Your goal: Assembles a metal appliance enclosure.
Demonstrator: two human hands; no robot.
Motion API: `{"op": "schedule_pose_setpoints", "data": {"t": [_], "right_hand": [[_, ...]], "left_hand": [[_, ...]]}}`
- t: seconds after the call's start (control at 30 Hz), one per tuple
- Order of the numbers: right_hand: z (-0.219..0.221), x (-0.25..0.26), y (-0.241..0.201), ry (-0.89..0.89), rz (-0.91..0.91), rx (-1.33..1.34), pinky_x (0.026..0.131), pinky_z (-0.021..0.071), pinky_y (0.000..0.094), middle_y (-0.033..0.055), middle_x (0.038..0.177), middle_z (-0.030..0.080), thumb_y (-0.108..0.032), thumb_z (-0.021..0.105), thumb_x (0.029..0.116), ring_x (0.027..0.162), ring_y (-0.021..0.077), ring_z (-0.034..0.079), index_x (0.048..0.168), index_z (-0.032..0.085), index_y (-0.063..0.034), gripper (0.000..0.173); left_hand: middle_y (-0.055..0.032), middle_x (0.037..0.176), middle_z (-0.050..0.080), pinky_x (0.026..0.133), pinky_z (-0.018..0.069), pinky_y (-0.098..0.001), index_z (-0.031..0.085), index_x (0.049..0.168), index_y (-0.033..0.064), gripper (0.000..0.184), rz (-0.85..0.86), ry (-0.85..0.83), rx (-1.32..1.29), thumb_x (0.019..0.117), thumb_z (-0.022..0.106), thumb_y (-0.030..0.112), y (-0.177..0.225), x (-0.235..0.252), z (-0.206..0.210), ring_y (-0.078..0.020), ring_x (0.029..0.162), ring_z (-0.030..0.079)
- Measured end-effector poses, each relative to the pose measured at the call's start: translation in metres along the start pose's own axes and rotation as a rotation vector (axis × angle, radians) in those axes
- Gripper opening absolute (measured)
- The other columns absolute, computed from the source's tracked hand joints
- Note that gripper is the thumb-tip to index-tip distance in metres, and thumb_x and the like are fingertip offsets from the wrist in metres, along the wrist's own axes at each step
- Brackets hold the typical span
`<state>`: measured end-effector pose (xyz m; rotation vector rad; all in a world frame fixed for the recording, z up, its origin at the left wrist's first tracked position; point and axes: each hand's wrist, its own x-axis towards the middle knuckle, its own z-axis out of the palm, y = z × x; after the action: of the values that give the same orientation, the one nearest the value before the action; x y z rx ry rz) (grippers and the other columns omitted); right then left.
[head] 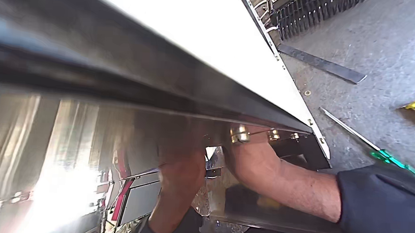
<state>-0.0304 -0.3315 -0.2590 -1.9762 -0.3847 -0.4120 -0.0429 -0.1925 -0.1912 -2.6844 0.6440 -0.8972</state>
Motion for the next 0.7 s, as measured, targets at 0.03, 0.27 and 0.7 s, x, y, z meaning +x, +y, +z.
{"op": "schedule_pose_setpoints", "data": {"t": [0.03,0.27,0.7], "right_hand": [[0.0,0.003,-0.004,0.039,-0.018,0.02,0.067,0.0591,0.0467,0.0113,0.083,0.072,-0.012,0.069,0.0853,0.081,0.0297,0.073,0.09,0.074,-0.0083,0.008],[0.008,-0.016,0.019,-0.049,0.044,-0.074,0.076,0.0595,0.0533,0.0164,0.091,0.074,-0.011,0.063,0.0901,0.089,0.0361,0.074,0.097,0.075,-0.0053,0.014],[0.002,0.003,0.001,0.094,-0.066,-0.061,0.062,0.0578,0.0447,0.01,0.077,0.071,-0.011,0.067,0.0855,0.075,0.0279,0.073,0.084,0.073,-0.0095,0.006]], "left_hand": [[-0.0157,0.071,0.069,0.065,0.0514,-0.0319,0.068,0.075,0.0002,0.022,0.002,0.021,0.014,0.0955,0.063,0.006,-0.002,0.002,-0.005,-0.0221,0.073,0.069],[-0.0137,0.074,0.071,0.06,0.054,-0.035,0.074,0.087,0.0024,0.017,0.022,-0.053,-0.001,0.0959,0.06,0.006,0.015,-0.009,0.019,-0.0246,0.069,0.071],[-0.0151,0.075,0.07,0.066,0.0534,-0.033,0.071,0.082,0.0004,0.019,-0.055,0.118,-0.016,0.0977,0.062,0.006,0.003,-0.012,0.012,-0.022,0.072,0.07]]}}
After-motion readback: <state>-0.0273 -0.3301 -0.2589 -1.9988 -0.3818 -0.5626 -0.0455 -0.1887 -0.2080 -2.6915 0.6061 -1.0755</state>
